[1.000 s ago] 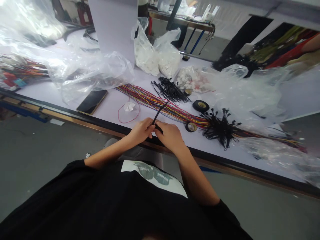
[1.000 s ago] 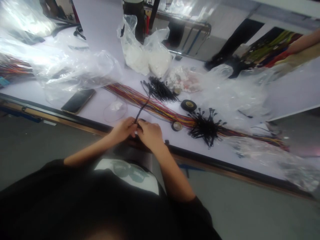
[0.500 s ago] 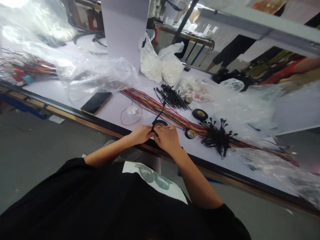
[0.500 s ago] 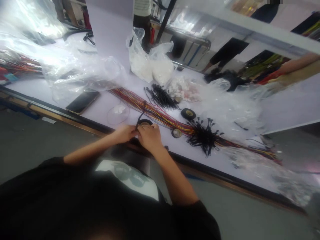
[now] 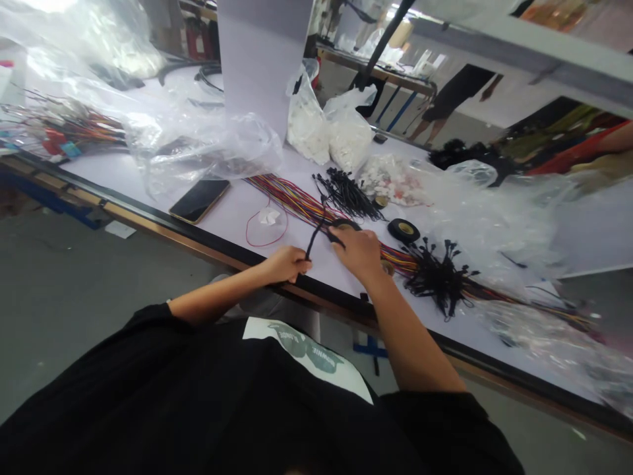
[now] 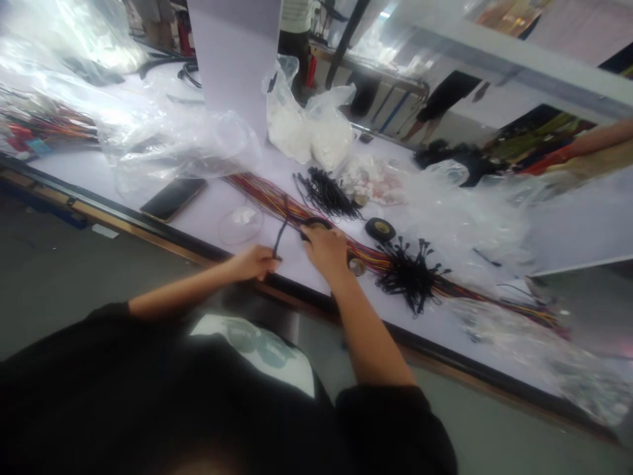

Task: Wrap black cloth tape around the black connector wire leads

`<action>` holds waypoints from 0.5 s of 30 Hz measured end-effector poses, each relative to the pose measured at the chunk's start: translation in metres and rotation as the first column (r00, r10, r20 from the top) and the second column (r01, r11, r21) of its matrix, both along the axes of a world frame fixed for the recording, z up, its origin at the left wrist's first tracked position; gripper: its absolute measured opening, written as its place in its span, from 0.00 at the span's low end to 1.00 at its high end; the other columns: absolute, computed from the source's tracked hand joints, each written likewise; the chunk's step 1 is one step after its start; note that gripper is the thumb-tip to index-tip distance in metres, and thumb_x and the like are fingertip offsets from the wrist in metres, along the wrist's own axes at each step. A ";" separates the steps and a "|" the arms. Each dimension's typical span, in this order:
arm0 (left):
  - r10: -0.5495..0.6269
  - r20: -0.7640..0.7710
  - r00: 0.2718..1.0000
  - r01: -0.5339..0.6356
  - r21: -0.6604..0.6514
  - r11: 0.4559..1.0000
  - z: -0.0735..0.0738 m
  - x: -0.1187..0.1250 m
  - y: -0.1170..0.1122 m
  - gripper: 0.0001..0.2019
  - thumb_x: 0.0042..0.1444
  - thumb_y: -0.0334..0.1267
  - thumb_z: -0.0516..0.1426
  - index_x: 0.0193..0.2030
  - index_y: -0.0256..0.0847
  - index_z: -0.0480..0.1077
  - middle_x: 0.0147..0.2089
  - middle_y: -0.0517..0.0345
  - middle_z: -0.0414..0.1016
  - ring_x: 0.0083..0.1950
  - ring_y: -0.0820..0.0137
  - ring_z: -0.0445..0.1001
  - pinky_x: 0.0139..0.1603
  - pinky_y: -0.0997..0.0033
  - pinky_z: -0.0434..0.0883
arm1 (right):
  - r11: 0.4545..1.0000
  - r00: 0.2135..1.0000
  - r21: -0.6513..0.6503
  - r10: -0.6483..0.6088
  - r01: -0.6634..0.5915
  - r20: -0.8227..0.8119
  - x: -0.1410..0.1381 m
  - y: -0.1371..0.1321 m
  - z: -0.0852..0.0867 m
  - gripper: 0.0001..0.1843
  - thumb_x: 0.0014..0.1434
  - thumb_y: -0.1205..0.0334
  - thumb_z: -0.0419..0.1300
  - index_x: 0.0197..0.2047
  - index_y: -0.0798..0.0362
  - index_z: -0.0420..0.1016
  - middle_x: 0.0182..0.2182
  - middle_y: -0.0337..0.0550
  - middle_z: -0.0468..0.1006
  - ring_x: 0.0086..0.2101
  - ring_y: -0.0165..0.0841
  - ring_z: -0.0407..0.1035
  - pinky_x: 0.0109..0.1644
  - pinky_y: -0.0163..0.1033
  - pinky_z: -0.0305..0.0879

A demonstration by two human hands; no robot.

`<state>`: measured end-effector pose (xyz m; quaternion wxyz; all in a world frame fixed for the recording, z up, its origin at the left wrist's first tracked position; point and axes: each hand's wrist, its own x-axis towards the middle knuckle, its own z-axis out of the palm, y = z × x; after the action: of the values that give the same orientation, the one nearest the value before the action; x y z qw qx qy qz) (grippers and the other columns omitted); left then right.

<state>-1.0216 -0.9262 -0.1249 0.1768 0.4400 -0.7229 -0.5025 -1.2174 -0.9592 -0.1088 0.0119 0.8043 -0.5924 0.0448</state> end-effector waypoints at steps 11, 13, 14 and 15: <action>-0.072 0.144 0.987 0.103 -0.224 0.969 0.011 -0.002 -0.017 0.11 0.55 0.36 0.54 0.24 0.36 0.69 0.16 0.64 0.66 0.20 0.76 0.67 0.26 0.77 0.59 | 0.982 0.676 0.182 -0.163 0.043 0.719 0.032 0.046 0.000 0.12 0.53 0.55 0.57 0.35 0.53 0.76 0.32 0.42 0.79 0.33 0.33 0.71 0.40 0.40 0.66; 0.005 0.230 0.973 0.074 -0.335 0.939 0.012 -0.006 -0.014 0.11 0.57 0.37 0.53 0.28 0.35 0.72 0.23 0.57 0.73 0.26 0.72 0.72 0.29 0.75 0.62 | 0.972 0.633 0.172 -0.235 0.161 0.737 0.038 0.050 -0.001 0.12 0.51 0.54 0.57 0.31 0.53 0.75 0.30 0.42 0.79 0.30 0.33 0.71 0.36 0.38 0.65; 0.043 0.275 0.961 0.068 -0.382 0.922 0.012 -0.009 -0.012 0.12 0.58 0.38 0.52 0.30 0.35 0.73 0.27 0.53 0.76 0.30 0.69 0.74 0.32 0.74 0.63 | 0.964 0.617 0.169 -0.261 0.204 0.742 0.041 0.051 -0.001 0.12 0.51 0.53 0.57 0.30 0.53 0.75 0.29 0.43 0.79 0.29 0.33 0.71 0.35 0.38 0.65; 0.075 0.316 0.946 0.068 -0.418 0.906 0.012 -0.011 -0.010 0.13 0.59 0.38 0.51 0.33 0.34 0.74 0.32 0.49 0.78 0.34 0.66 0.76 0.34 0.73 0.65 | 0.956 0.604 0.164 -0.282 0.243 0.746 0.043 0.053 -0.001 0.12 0.51 0.53 0.56 0.28 0.53 0.74 0.28 0.43 0.79 0.28 0.33 0.71 0.33 0.37 0.64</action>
<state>-1.0328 -0.9359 -0.1125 0.1474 0.4690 -0.8329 -0.2540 -1.1742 -0.9066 -0.1101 -0.2501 0.6146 -0.6544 0.3627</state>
